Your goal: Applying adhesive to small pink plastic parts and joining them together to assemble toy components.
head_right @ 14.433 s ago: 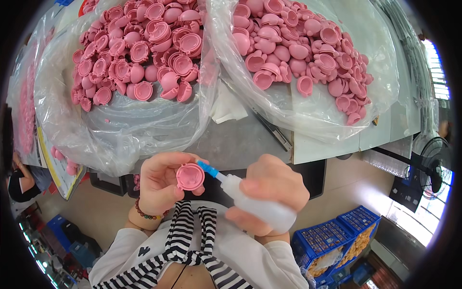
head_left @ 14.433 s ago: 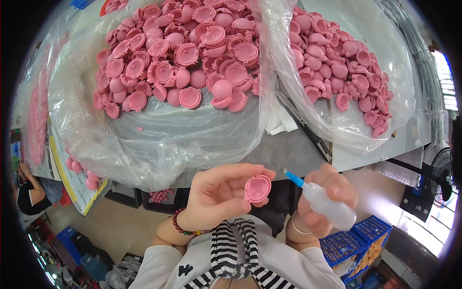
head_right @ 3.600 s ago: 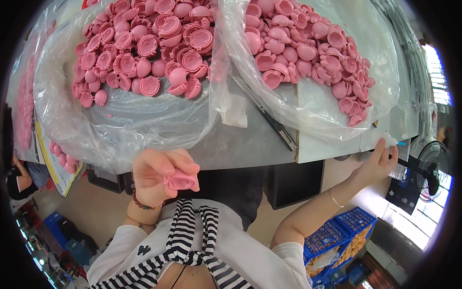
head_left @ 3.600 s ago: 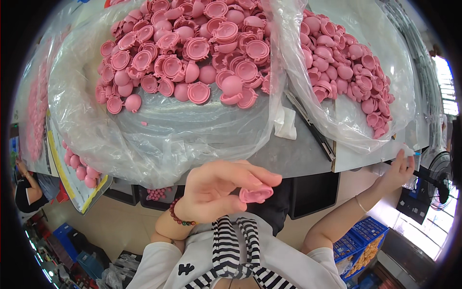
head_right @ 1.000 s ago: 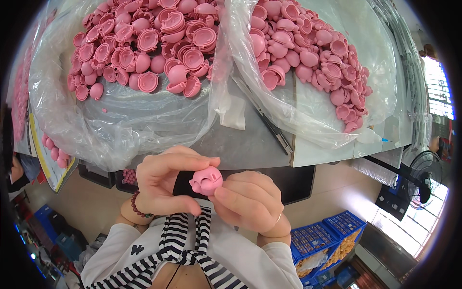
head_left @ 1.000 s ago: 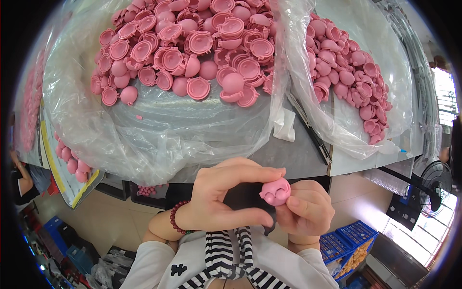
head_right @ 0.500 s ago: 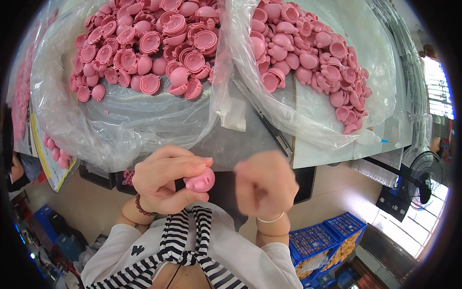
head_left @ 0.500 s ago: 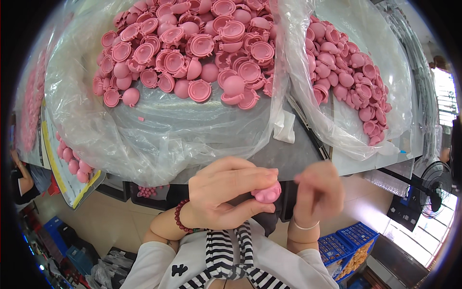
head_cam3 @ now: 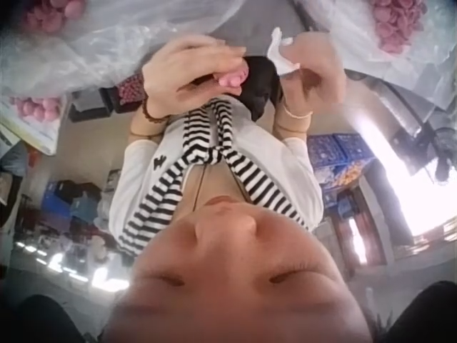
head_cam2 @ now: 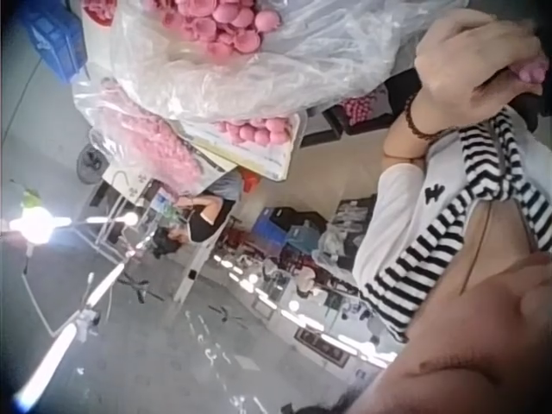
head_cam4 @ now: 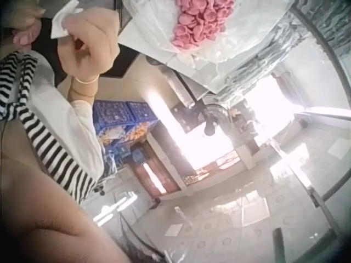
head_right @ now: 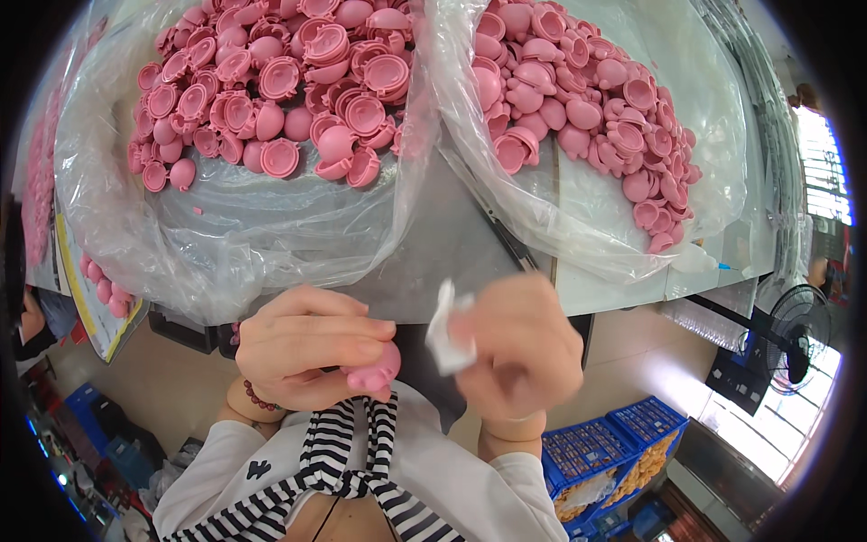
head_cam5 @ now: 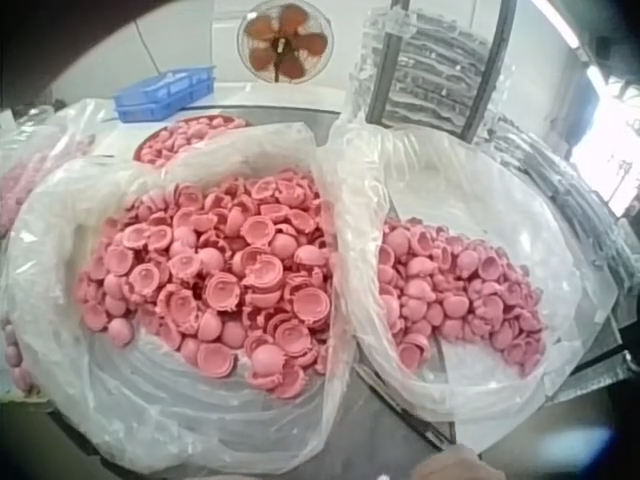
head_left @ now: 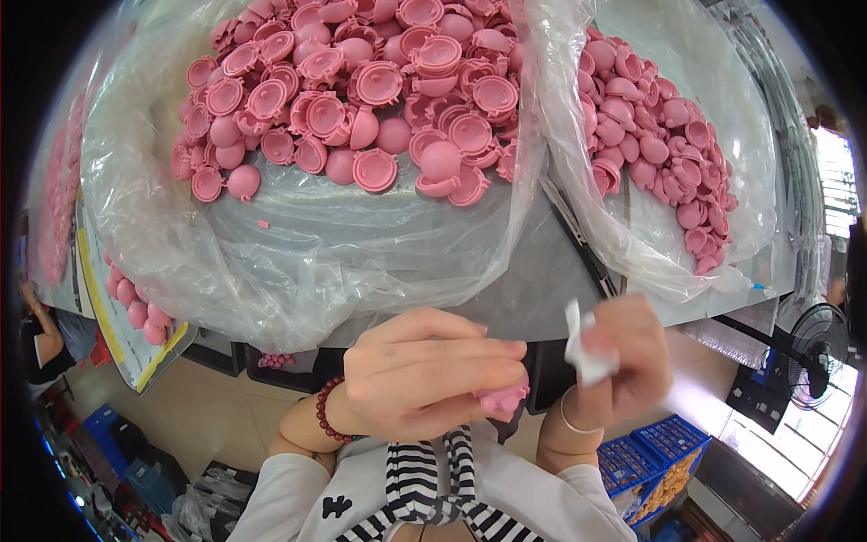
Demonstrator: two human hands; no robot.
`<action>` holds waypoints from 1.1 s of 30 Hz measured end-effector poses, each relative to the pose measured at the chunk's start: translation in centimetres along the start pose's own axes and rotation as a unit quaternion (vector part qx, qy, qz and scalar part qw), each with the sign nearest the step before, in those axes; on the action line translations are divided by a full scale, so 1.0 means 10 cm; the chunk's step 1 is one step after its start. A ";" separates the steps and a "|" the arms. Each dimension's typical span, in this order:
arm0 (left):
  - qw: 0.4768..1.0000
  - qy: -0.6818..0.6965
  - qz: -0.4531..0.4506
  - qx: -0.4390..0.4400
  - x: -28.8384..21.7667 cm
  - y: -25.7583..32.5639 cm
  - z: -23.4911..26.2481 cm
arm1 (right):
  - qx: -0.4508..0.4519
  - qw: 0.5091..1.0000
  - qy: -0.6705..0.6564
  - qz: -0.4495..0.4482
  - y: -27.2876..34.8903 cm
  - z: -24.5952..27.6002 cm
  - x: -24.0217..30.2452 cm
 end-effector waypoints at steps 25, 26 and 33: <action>0.997 -0.070 0.014 0.010 -0.05 0.04 -0.14 | 0.216 0.952 0.091 0.197 0.12 -0.06 0.28; 0.998 -0.058 0.018 0.020 -0.06 0.04 -0.14 | 0.227 0.960 0.036 0.158 0.11 -0.05 0.28; 0.999 -0.007 0.040 0.013 -0.03 -0.01 -0.10 | -0.127 0.977 -0.172 -0.012 0.13 0.18 0.01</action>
Point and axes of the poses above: each hand's wrist, its own y-axis away from the middle knuckle, its own z-axis out of the back of the hand, x = y × z, the point moved 2 cm from there along -y, towards the middle knuckle, and after that the axes turned 5 degrees about -x, right-handed, at the moved point
